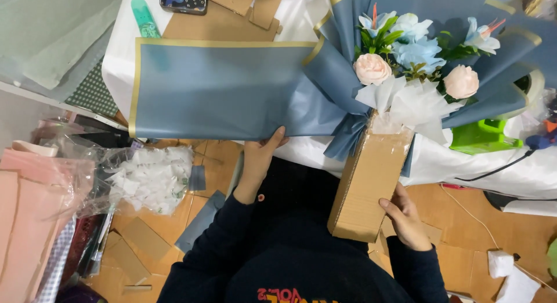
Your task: The person wraps a flower bouquet with blue and gold wrapping paper. They fold the paper around the bouquet, adjust the edges, and smooth the surface to create a neat presentation.
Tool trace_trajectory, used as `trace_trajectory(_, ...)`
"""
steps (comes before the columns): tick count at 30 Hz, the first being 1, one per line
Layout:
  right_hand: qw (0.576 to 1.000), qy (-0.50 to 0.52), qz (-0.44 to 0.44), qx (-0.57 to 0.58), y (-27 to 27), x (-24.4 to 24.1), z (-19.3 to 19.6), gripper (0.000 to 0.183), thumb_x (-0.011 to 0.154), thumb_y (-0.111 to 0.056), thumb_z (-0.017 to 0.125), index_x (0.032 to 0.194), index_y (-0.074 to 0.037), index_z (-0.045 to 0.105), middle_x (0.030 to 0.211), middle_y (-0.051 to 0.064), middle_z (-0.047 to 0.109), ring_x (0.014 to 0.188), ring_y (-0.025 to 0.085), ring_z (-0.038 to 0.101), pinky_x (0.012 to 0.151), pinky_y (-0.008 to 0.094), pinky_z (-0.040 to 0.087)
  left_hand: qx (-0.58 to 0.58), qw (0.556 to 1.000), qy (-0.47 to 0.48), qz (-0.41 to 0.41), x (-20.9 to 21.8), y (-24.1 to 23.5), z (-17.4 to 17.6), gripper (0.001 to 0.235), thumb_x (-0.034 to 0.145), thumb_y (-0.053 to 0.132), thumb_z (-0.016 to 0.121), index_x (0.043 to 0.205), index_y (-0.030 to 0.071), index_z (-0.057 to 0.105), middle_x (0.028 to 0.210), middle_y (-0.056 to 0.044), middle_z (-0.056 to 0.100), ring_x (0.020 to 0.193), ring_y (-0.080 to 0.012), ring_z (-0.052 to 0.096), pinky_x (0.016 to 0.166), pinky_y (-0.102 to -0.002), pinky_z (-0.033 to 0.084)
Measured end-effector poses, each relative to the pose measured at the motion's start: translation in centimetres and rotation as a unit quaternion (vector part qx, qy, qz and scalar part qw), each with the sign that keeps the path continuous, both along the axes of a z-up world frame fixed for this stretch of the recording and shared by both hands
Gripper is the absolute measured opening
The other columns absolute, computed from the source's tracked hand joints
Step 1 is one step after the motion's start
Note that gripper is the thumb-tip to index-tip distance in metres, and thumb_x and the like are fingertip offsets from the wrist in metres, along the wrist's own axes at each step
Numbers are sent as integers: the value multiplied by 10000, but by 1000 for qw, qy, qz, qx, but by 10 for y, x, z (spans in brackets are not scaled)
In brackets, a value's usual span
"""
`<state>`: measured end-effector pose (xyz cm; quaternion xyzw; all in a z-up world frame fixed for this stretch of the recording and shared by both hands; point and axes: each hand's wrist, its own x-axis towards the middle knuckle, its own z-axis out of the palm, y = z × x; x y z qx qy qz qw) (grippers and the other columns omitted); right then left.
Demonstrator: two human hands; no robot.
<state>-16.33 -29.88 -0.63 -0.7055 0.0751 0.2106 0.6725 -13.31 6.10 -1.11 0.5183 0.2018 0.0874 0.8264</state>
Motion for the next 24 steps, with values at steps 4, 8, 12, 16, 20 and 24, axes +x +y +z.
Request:
trace_trajectory(4, 999, 13, -38, -5, 16, -3, 18, 732, 847, -189, 614, 1531, -25, 412, 1552, 130, 508, 1422, 257, 492, 1160, 419, 419, -32, 999, 27, 20, 2, -3, -4, 559, 862, 176, 755, 1333, -64, 573, 1292, -162, 671, 1124, -263, 704, 948, -360, 660)
trace_trajectory(8, 999, 1, -26, -31, 18, 2, 18, 701, 862, -172, 614, 1519, -17, 428, 1539, 124, 524, 1402, 245, 508, 1152, 408, 431, -29, 999, 27, 19, 3, -2, 3, 577, 868, 168, 748, 1370, -40, 553, 1341, -151, 643, 1155, -257, 684, 945, -349, 656)
trace_trajectory(12, 999, 12, -32, -31, 22, 5, 20, 657, 881, -160, 621, 1508, -47, 461, 1458, 122, 588, 1302, 245, 576, 1027, 402, 499, -26, 997, 75, 20, 3, -1, 8, 586, 836, 201, 768, 1336, -48, 587, 1297, -155, 678, 1054, -257, 736, 969, -324, 639)
trace_trajectory(16, 999, 17, -40, -33, 21, 2, 10, 641, 882, -181, 628, 1494, -65, 475, 1462, 112, 595, 1303, 246, 583, 1018, 413, 510, -24, 998, 53, 13, 3, -1, 2, 560, 862, 186, 750, 1348, -29, 573, 1301, -149, 667, 1104, -256, 711, 958, -341, 650)
trace_trajectory(20, 999, -3, -38, -33, 23, 2, 7, 626, 884, -168, 635, 1478, -47, 478, 1457, 120, 596, 1307, 256, 586, 1052, 409, 497, -11, 996, 87, 7, 2, -1, 5, 581, 843, 233, 762, 1341, -20, 600, 1277, -154, 702, 993, -266, 769, 1004, -307, 610)
trace_trajectory(24, 998, -7, -45, -38, 25, 8, 12, 621, 886, -187, 631, 1470, -34, 484, 1454, 119, 594, 1301, 253, 588, 1076, 415, 497, -5, 998, 63, 9, 3, -1, 13, 604, 849, 227, 758, 1368, -17, 570, 1321, -150, 667, 1053, -260, 738, 983, -322, 627)
